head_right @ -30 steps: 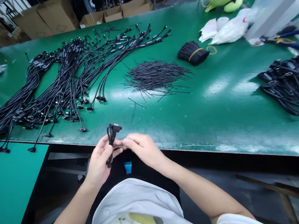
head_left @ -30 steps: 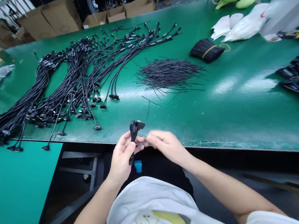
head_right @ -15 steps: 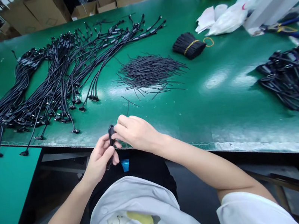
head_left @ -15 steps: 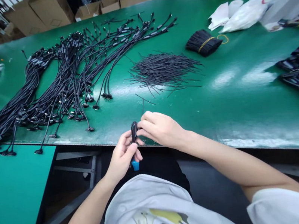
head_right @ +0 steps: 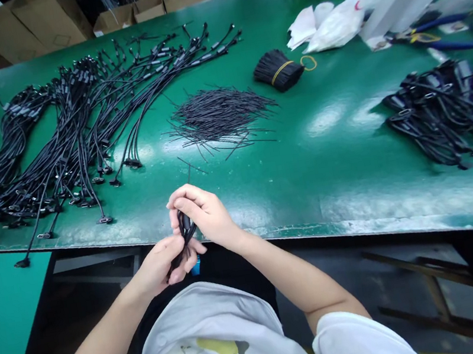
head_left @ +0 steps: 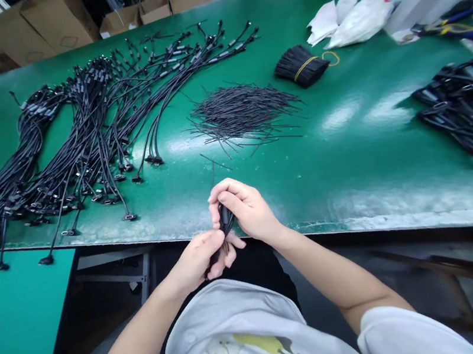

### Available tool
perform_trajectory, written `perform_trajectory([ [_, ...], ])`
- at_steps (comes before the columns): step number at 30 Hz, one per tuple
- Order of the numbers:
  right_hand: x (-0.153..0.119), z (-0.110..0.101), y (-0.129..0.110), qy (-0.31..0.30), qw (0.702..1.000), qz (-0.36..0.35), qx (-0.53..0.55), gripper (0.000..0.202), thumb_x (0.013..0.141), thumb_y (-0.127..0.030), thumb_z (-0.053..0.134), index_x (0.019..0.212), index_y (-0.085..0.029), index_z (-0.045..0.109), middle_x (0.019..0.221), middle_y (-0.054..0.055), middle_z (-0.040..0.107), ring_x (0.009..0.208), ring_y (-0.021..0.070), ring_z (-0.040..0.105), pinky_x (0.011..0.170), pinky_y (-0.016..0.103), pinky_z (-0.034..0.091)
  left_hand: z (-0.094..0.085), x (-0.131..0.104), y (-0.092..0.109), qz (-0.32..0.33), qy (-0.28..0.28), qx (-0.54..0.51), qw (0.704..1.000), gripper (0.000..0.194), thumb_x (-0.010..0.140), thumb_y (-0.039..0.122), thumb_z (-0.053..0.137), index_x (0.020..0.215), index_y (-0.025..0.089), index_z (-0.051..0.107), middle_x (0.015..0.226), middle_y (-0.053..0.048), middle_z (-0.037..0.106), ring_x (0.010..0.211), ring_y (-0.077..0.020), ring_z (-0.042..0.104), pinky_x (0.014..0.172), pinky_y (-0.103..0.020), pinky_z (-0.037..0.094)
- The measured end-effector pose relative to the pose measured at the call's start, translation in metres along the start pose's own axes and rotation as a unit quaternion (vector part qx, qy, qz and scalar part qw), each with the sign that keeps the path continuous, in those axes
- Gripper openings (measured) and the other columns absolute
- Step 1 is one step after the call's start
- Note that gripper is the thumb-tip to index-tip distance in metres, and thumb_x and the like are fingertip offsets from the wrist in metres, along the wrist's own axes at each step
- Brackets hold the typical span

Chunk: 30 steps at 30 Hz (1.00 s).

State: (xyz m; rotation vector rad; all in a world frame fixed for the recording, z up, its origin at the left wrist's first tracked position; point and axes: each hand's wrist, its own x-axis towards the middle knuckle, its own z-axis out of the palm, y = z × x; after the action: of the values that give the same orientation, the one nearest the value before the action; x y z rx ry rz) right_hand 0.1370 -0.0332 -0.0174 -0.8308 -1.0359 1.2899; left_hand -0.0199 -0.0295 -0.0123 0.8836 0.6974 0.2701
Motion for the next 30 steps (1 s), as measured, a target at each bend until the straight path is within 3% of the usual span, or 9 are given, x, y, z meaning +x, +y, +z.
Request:
perform_trajectory([
  [6, -0.006, -0.003, -0.003, -0.053, 0.980, 0.060, 0.182, 0.050, 0.077, -0.064, 0.064, 0.100, -0.020, 0.058, 0.090, 0.003, 0.063, 0.078, 0.0137, 0.064, 0.073, 0.028, 0.053, 0.001, 0.005, 0.001, -0.051, -0.078, -0.186, 0.978, 0.037, 0.081, 0.046, 0.065, 0.067, 0.014, 0.052, 0.040, 0.012, 0.027, 0.029, -0.0006, 0.010, 0.027, -0.014, 0.012],
  [10, -0.009, 0.006, -0.003, -0.009, 0.972, 0.036, 0.230, 0.037, 0.090, -0.054, 0.054, 0.082, -0.018, 0.055, 0.068, -0.003, 0.054, 0.057, 0.0084, 0.055, 0.061, 0.026, 0.051, 0.004, 0.009, -0.004, -0.072, -0.140, -0.234, 0.959, 0.034, 0.083, 0.042, 0.065, 0.068, 0.014, 0.053, 0.042, 0.011, 0.029, 0.028, -0.0010, 0.012, 0.027, -0.014, 0.013],
  [13, -0.009, 0.013, -0.004, 0.031, 0.960, 0.043, 0.276, 0.031, 0.094, -0.044, 0.050, 0.076, -0.018, 0.050, 0.060, -0.006, 0.047, 0.046, 0.0049, 0.042, 0.051, 0.022, 0.047, 0.013, 0.010, -0.009, -0.068, -0.115, -0.229, 0.964, 0.037, 0.081, 0.048, 0.067, 0.073, 0.013, 0.055, 0.046, 0.008, 0.038, 0.031, -0.0019, 0.024, 0.031, -0.014, 0.021],
  [16, -0.006, 0.010, -0.006, 0.048, 0.955, 0.047, 0.288, 0.031, 0.094, -0.042, 0.050, 0.074, -0.018, 0.047, 0.057, -0.008, 0.043, 0.041, 0.0035, 0.034, 0.046, 0.019, 0.043, 0.020, 0.006, -0.013, -0.049, -0.062, -0.175, 0.981, 0.046, 0.076, 0.056, 0.069, 0.080, 0.012, 0.058, 0.056, 0.003, 0.048, 0.045, -0.0071, 0.046, 0.045, -0.018, 0.037],
  [19, -0.004, 0.003, -0.004, 0.071, 0.961, 0.033, 0.267, 0.034, 0.089, -0.053, 0.055, 0.082, -0.020, 0.051, 0.066, -0.005, 0.052, 0.049, 0.0059, 0.047, 0.056, 0.023, 0.050, 0.019, 0.004, -0.013, -0.013, -0.005, -0.123, 0.992, 0.044, 0.078, 0.055, 0.067, 0.075, 0.013, 0.054, 0.053, 0.007, 0.038, 0.042, -0.0042, 0.035, 0.043, -0.017, 0.029],
  [22, -0.015, 0.000, 0.005, 0.089, 0.968, 0.048, 0.230, 0.053, 0.082, -0.070, 0.052, 0.110, -0.025, 0.053, 0.104, 0.004, 0.063, 0.082, 0.0131, 0.064, 0.082, 0.031, 0.053, 0.014, 0.010, -0.009, 0.055, 0.071, -0.055, 0.994, 0.041, 0.084, 0.054, 0.059, 0.072, 0.016, 0.049, 0.051, 0.009, 0.029, 0.041, -0.0037, 0.021, 0.041, -0.017, 0.019],
  [25, -0.036, -0.005, 0.014, 0.038, 0.982, 0.117, 0.143, 0.051, 0.083, -0.061, 0.058, 0.114, -0.021, 0.053, 0.108, 0.007, 0.064, 0.078, 0.0131, 0.063, 0.075, 0.029, 0.052, 0.011, 0.018, -0.006, 0.074, 0.071, 0.131, 0.986, 0.039, 0.089, 0.054, 0.050, 0.076, 0.017, 0.055, 0.054, 0.004, 0.044, 0.046, -0.0092, 0.040, 0.047, -0.021, 0.036],
  [27, -0.048, -0.022, 0.012, 0.034, 0.986, 0.144, 0.070, 0.041, 0.086, -0.054, 0.058, 0.107, -0.018, 0.054, 0.089, 0.005, 0.065, 0.067, 0.0121, 0.060, 0.068, 0.028, 0.051, 0.007, 0.018, -0.007, 0.091, 0.033, 0.284, 0.954, 0.034, 0.090, 0.049, 0.050, 0.091, 0.018, 0.063, 0.078, -0.006, 0.064, 0.070, -0.0177, 0.060, 0.068, -0.029, 0.051],
  [30, -0.057, -0.085, -0.014, 0.179, 0.969, 0.123, -0.118, 0.036, 0.091, -0.050, 0.047, 0.102, -0.016, 0.054, 0.074, 0.002, 0.058, 0.065, 0.0137, 0.056, 0.070, 0.031, 0.050, -0.010, 0.010, -0.010, 0.122, -0.004, 0.404, 0.906, 0.036, 0.090, 0.042, 0.053, 0.122, 0.026, 0.059, 0.123, -0.010, 0.063, 0.111, -0.0251, 0.060, 0.100, -0.039, 0.045],
])
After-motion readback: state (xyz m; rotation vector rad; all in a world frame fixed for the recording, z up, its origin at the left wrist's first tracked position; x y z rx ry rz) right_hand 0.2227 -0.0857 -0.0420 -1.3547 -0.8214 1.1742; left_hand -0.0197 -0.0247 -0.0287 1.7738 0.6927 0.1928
